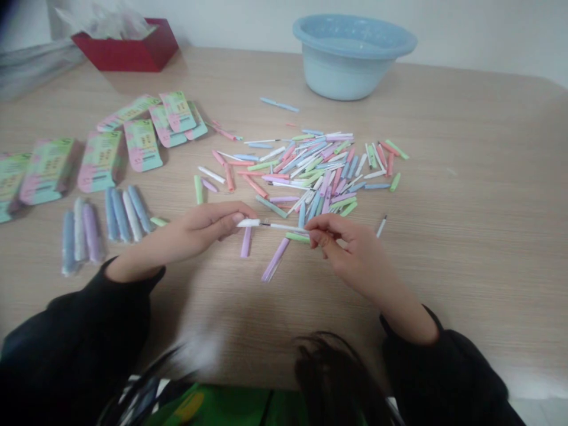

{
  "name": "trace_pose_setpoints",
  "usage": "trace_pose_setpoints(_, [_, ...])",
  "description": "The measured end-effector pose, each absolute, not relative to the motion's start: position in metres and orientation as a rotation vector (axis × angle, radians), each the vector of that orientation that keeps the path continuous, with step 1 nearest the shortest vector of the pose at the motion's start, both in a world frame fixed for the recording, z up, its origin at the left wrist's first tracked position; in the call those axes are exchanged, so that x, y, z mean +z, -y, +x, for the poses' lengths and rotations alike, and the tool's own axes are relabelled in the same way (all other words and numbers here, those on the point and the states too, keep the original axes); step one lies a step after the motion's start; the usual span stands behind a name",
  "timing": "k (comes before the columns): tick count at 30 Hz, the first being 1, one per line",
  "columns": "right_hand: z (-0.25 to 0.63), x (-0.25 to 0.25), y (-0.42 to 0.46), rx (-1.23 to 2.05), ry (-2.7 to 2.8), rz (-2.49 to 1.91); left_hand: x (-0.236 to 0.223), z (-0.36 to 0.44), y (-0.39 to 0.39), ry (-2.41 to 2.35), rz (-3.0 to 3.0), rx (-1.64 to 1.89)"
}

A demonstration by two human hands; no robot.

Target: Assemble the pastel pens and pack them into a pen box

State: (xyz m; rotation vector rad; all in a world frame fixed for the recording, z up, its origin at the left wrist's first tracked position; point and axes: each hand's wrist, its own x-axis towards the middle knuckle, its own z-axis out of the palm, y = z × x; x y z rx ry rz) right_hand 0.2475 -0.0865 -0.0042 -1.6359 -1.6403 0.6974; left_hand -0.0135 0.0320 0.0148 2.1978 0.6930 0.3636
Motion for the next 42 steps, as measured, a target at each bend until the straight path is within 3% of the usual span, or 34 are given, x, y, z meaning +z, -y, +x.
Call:
trace_pose_setpoints(8, [0.241, -0.002, 0.088, 0.662, 1.695, -1.637, 0.017, -0.014, -0.031, -0.629, 2.202, 0.331])
trace_pose_setpoints(15, [0.244, -0.004, 0.089, 0.640, 1.653, -1.638, 0.029, -0.026, -0.035, -0.888, 2.423, 0.408])
trace_pose_setpoints(24, [0.237, -0.023, 0.085, 0.599, 1.771, -1.664, 0.012, -0.027, -0.049, -0.976, 2.384, 0.299])
trace_pose_setpoints(36, [0.250, -0.040, 0.075, 0.588, 1.648, -1.741, 0.023, -0.034, -0.048, -1.226, 2.059, 0.634])
trace_pose_setpoints(42, [0.243, -0.048, 0.063, 0.316, 1.697, -1.770, 0.015, -0.046, -0.046, -1.223, 1.934, 0.606])
